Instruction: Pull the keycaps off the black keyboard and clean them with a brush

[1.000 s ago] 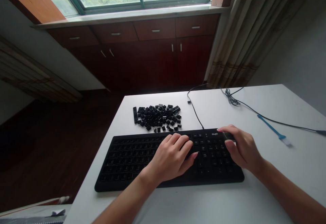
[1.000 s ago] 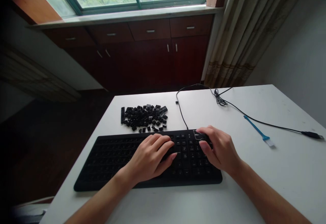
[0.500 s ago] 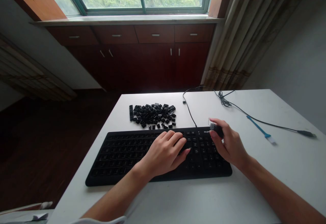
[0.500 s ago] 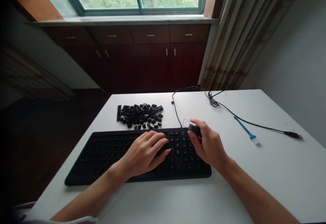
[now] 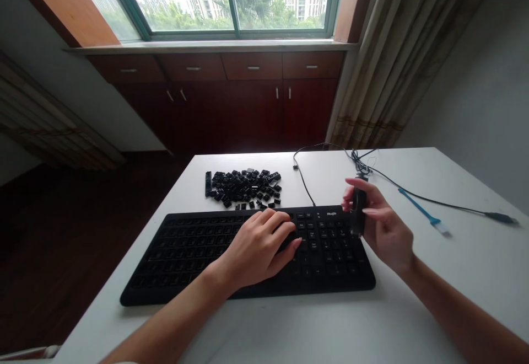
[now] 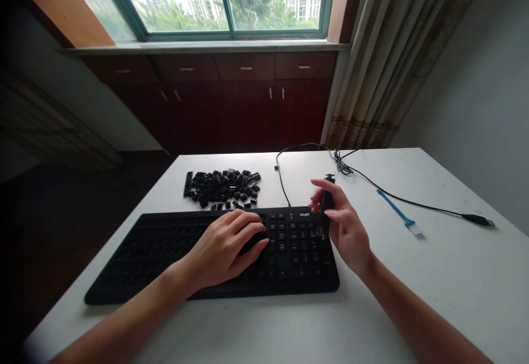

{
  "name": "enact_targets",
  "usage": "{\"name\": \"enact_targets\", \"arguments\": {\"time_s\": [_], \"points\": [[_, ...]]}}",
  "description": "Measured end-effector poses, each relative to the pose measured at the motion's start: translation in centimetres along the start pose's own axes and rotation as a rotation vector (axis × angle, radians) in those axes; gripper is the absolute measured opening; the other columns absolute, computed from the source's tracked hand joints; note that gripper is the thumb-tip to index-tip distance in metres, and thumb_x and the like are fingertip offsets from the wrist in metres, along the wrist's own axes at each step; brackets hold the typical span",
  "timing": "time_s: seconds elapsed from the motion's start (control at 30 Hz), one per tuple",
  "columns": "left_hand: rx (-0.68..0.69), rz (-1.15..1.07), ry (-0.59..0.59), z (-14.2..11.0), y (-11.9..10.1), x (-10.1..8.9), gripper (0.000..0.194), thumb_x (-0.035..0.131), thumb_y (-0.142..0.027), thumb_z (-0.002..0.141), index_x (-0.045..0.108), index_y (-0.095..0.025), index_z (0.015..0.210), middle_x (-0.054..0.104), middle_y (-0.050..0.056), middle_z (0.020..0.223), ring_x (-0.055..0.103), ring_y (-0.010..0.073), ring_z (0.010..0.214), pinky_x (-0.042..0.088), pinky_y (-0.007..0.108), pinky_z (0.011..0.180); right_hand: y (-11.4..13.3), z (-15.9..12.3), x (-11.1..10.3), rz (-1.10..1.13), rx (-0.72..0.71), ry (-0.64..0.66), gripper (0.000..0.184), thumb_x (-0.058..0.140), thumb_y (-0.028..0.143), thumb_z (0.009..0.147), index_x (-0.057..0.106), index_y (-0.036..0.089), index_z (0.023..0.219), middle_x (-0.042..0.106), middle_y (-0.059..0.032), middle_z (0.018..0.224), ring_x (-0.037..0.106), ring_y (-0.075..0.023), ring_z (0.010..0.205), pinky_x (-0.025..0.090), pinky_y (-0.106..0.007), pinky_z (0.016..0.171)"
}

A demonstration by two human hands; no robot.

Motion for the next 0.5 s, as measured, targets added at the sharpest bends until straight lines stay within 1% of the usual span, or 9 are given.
{"name": "enact_targets", "arguments": {"time_s": [0.03, 0.1, 0.2, 0.27, 0.33, 0.43, 0.5], "points": [[-0.003, -0.002, -0.004, 0.0, 0.01, 0.02, 0.018, 0.057, -0.029, 0.098, 0.064, -0.018, 0.111, 0.068, 0.009, 0.11, 0.063, 0.0232, 0.096, 0.056, 0.041, 0.085, -0.02, 0.05, -0.03, 0.029, 0.017, 0.027, 0.056, 0.045, 0.016, 0.085, 0.062, 0.032, 0.136, 0.059, -0.0062, 0.111, 0.06, -0.0207, 0.097, 0.058, -0.035, 0.083], [-0.004, -0.004, -0.009, 0.02, 0.04, 0.07, 0.018, 0.058, -0.029, 0.098, 0.063, -0.018, 0.111, 0.068, 0.008, 0.11, 0.063, 0.0229, 0.095, 0.056, 0.041, 0.085, -0.15, 0.12, 0.08, -0.009, 0.022, 0.054, 0.067, 0.048, 0.011, 0.08, 0.058, 0.035, 0.142, 0.06, -0.0054, 0.118, 0.061, -0.0218, 0.104, 0.058, -0.037, 0.09], [-0.001, 0.001, -0.005, 0.08, 0.07, 0.14, 0.018, 0.058, -0.029, 0.098, 0.063, -0.018, 0.112, 0.068, 0.008, 0.11, 0.063, 0.0229, 0.096, 0.056, 0.041, 0.085, -0.49, 0.11, 0.49, -0.169, -0.016, 0.05, 0.07, 0.053, 0.01, 0.087, 0.046, 0.04, 0.15, 0.06, -0.0046, 0.126, 0.064, -0.0219, 0.11, 0.058, -0.04, 0.095], [0.001, 0.006, -0.005, 0.09, 0.07, 0.15, 0.018, 0.058, -0.029, 0.098, 0.063, -0.018, 0.112, 0.068, 0.008, 0.111, 0.063, 0.0231, 0.096, 0.056, 0.041, 0.085, -0.72, 0.1, 0.75, -0.227, -0.055, 0.043, 0.069, 0.055, 0.014, 0.093, 0.037, 0.039, 0.154, 0.061, -0.0058, 0.13, 0.066, -0.0226, 0.112, 0.058, -0.043, 0.097], [-0.001, 0.011, -0.007, 0.07, 0.05, 0.11, 0.018, 0.058, -0.029, 0.098, 0.064, -0.018, 0.111, 0.068, 0.009, 0.111, 0.063, 0.0231, 0.097, 0.057, 0.041, 0.085, -0.87, 0.16, 0.83, -0.249, -0.089, 0.026, 0.066, 0.058, 0.019, 0.095, 0.035, 0.037, 0.153, 0.063, -0.0072, 0.13, 0.068, -0.0238, 0.112, 0.059, -0.045, 0.097], [-0.004, 0.016, -0.005, 0.06, 0.01, 0.05, 0.018, 0.056, -0.03, 0.099, 0.065, -0.018, 0.109, 0.068, 0.009, 0.11, 0.063, 0.0228, 0.096, 0.057, 0.041, 0.084, -0.9, 0.35, 0.55, -0.284, -0.125, -0.038, 0.053, 0.067, 0.023, 0.092, 0.045, 0.032, 0.14, 0.071, -0.0071, 0.121, 0.071, -0.0253, 0.108, 0.06, -0.047, 0.094], [-0.004, 0.019, -0.002, 0.06, -0.02, 0.02, 0.019, 0.056, -0.03, 0.099, 0.065, -0.018, 0.109, 0.068, 0.009, 0.11, 0.063, 0.0227, 0.095, 0.057, 0.041, 0.084, -0.84, 0.46, 0.25, -0.316, -0.162, -0.087, 0.041, 0.071, 0.026, 0.091, 0.052, 0.029, 0.127, 0.075, -0.0059, 0.11, 0.074, -0.0253, 0.1, 0.062, -0.046, 0.087]]}}
Point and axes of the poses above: each hand's wrist, its own z-axis towards the middle knuckle, its own x-axis out of the palm, y = z × x, the point moved 1 cm from there along z, towards the middle knuckle
